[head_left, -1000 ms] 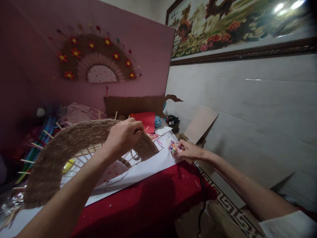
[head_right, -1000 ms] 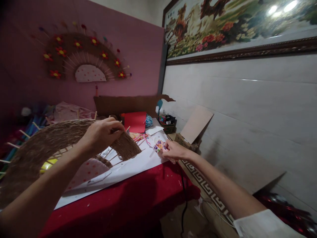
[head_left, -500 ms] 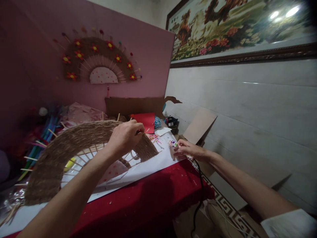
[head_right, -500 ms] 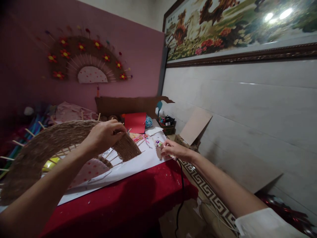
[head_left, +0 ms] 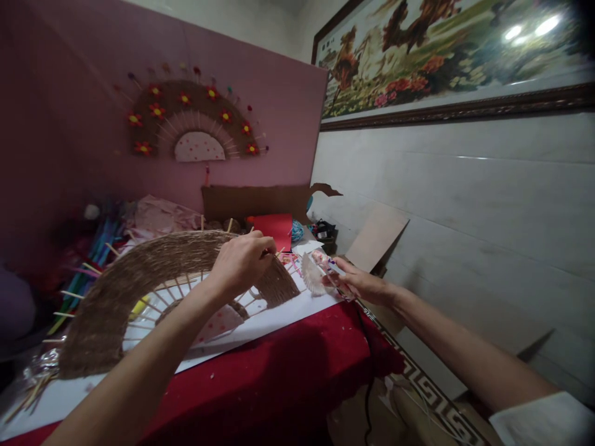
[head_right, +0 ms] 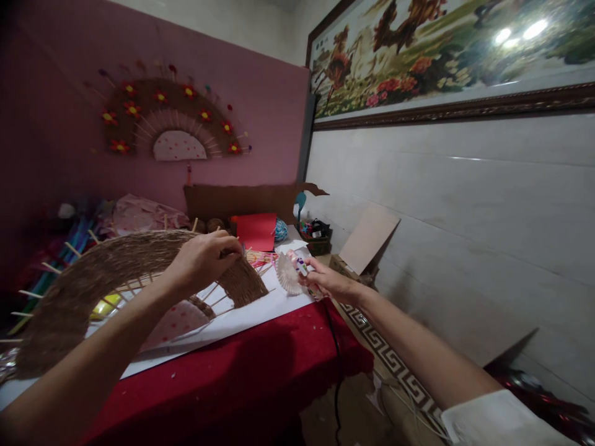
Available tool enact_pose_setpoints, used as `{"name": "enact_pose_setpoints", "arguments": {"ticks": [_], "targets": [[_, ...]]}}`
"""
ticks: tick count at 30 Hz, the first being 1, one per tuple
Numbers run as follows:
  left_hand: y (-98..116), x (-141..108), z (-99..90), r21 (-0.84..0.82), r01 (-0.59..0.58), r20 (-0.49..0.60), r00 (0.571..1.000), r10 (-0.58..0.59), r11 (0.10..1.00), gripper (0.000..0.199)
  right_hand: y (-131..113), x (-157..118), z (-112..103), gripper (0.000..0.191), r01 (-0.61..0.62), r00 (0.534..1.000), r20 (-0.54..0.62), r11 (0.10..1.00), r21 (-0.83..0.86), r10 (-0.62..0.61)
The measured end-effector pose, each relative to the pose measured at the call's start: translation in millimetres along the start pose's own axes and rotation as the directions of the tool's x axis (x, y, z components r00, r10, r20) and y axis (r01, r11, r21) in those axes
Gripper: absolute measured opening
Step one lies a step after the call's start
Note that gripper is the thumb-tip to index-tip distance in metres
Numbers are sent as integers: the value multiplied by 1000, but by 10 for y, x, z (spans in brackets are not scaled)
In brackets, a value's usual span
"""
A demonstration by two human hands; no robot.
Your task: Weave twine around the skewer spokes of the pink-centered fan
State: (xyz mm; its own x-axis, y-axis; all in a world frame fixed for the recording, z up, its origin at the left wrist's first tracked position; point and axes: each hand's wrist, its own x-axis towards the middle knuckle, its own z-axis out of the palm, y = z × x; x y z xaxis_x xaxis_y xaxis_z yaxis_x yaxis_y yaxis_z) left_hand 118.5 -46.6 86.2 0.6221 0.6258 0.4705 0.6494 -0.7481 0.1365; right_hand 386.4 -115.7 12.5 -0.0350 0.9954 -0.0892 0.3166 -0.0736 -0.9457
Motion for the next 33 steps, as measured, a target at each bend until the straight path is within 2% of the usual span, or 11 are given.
{"name": "enact_pose_setpoints", "arguments": {"ticks": [3,5,9,12,15,19,24,29,33], "targets": [[0,0,35,5,-1,19,1000,1,1000,18,80,-9,-7,43,-42,999,-13,983,179,45],[-4,2,63,17,-2,26,1000,2,1000,17,119,-33,-12,44,-30,998,-50,972,231,43],[-5,-2,105,35,-9,32,999,8,999,17,120,-119,0,41,27,989,-150,962,271,15],[8,-6,124,35,-20,32,999,19,999,16,93,-173,-2,28,29,974,-222,960,280,35],[26,-6,137,19,-31,22,999,30,999,16,61,-191,-32,25,52,969,-246,958,284,20],[31,-4,139,-3,-45,28,999,45,999,16,-72,-222,-46,34,88,980,-194,969,230,-43],[9,-16,129,-32,-84,18,996,84,996,16,-384,-315,91,36,129,985,-143,968,215,-100],[-21,-28,147,-26,-111,9,994,111,994,15,-581,-308,246,39,50,998,11,978,204,-54],[-45,-26,163,-25,-128,10,992,128,991,15,-608,-237,299,42,49,996,57,978,205,-62]]}}
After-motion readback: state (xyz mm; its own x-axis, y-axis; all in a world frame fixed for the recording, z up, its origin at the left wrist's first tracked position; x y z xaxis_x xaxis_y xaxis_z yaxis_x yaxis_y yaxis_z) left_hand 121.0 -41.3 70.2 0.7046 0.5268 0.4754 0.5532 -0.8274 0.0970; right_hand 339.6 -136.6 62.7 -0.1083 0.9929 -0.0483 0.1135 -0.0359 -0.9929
